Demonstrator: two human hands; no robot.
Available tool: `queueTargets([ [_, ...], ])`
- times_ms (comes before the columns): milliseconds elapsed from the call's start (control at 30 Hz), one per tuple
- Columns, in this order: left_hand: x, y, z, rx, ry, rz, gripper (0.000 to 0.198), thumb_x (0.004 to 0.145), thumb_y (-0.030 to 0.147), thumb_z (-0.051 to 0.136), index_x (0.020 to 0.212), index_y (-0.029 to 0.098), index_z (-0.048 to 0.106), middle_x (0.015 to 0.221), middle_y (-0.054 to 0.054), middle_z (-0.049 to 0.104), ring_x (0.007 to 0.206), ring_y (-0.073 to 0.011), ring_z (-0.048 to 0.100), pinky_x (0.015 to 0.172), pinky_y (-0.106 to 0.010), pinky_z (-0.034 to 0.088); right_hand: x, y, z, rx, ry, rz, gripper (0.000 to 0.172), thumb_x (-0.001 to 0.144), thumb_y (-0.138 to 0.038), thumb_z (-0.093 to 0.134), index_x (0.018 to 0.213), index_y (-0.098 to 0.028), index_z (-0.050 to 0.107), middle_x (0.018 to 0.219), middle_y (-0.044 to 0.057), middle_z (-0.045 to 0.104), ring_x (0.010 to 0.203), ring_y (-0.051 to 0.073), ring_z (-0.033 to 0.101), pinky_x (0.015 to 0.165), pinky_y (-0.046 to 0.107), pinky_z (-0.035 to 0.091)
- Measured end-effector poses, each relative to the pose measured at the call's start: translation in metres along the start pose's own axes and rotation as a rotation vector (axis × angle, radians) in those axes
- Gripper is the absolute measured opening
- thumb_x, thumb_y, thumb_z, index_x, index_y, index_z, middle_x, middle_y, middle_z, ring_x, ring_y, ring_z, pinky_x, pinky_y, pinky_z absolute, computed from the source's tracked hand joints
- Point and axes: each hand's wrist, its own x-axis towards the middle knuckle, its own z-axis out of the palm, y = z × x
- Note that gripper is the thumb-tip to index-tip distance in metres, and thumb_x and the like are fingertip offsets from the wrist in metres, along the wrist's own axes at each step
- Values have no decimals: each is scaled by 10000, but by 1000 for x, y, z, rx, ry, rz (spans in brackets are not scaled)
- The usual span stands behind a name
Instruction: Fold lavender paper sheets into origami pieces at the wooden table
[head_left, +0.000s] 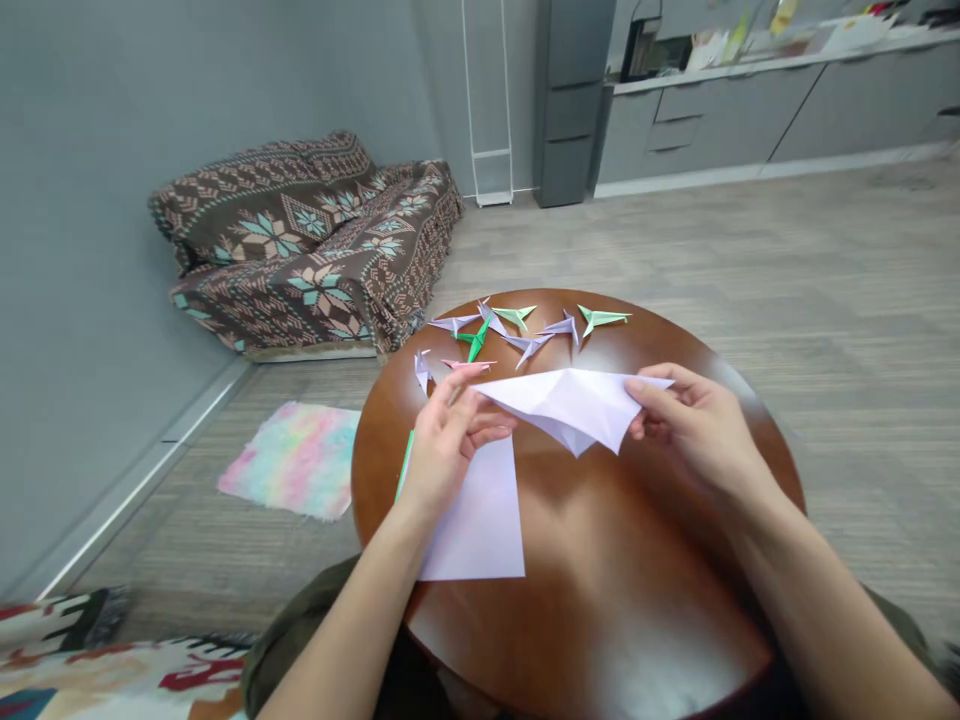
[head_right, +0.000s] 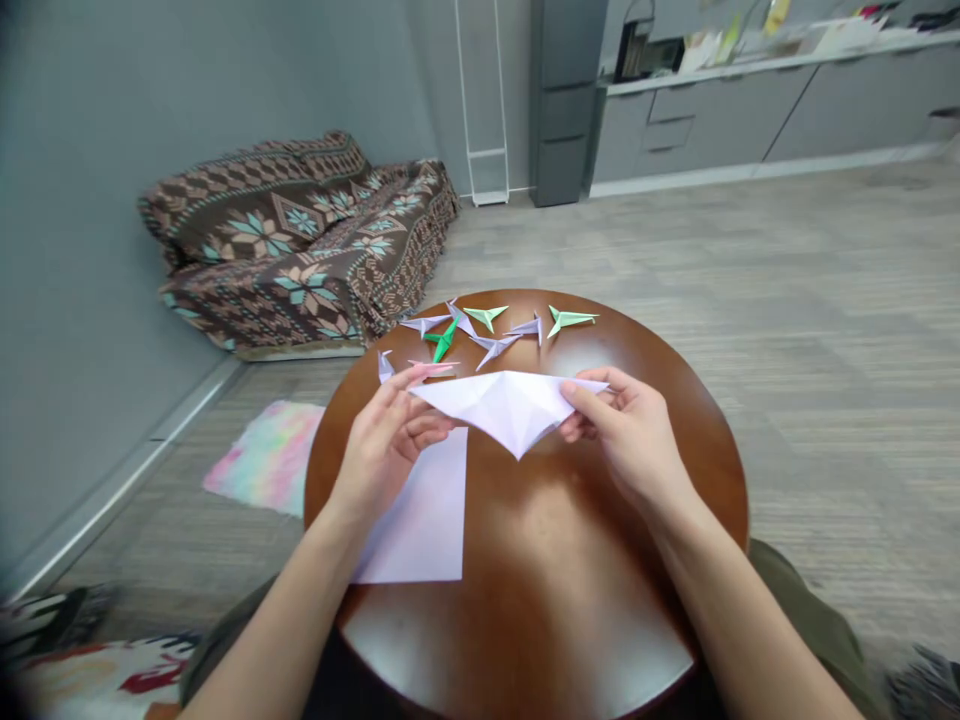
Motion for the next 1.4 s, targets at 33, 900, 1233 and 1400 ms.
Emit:
queueTargets([
  [33, -3, 1, 4, 24, -43, 74, 689, 865, 542, 754, 1451, 285, 498, 1091, -75, 737, 895, -193, 755, 828, -328, 606, -1, 1, 3, 48, 12, 22, 393, 660, -399, 949, 850, -202, 668, 539, -11, 695, 454, 122, 627, 469, 204, 501],
  [900, -15, -1, 20, 389, -89, 206, 415, 811, 140, 751, 1192, 276, 659, 1315, -64, 555, 918, -162, 655, 726, -241, 556, -33, 7, 18, -690, 25, -587, 128, 895, -262, 679, 954, -271, 792, 859, 26, 817, 636, 200, 729, 656, 329, 615],
  [1233, -10, 2, 14, 278, -108, 103, 123, 763, 183, 810, 884, 188, 784, 990, -62, 776, 947, -212, 723, 868, -305, 577, -32, -1, 15, -509, -171, -427, 251, 779, -320, 852, 1025, -287, 815, 906, 19, 822, 720, 221, 753, 661, 309, 629],
  [1400, -8, 5, 13, 242, -136, 50, 266, 666, 270, 920, 878, 183, 785, 950, -64, 781, 886, -217, 718, 810, -305, 574, -29, 0, 13, -413, -260, -347, 349, 723, -286, 908, 1062, -300, 830, 964, 16, 837, 808, 244, 784, 738, 325, 658],
])
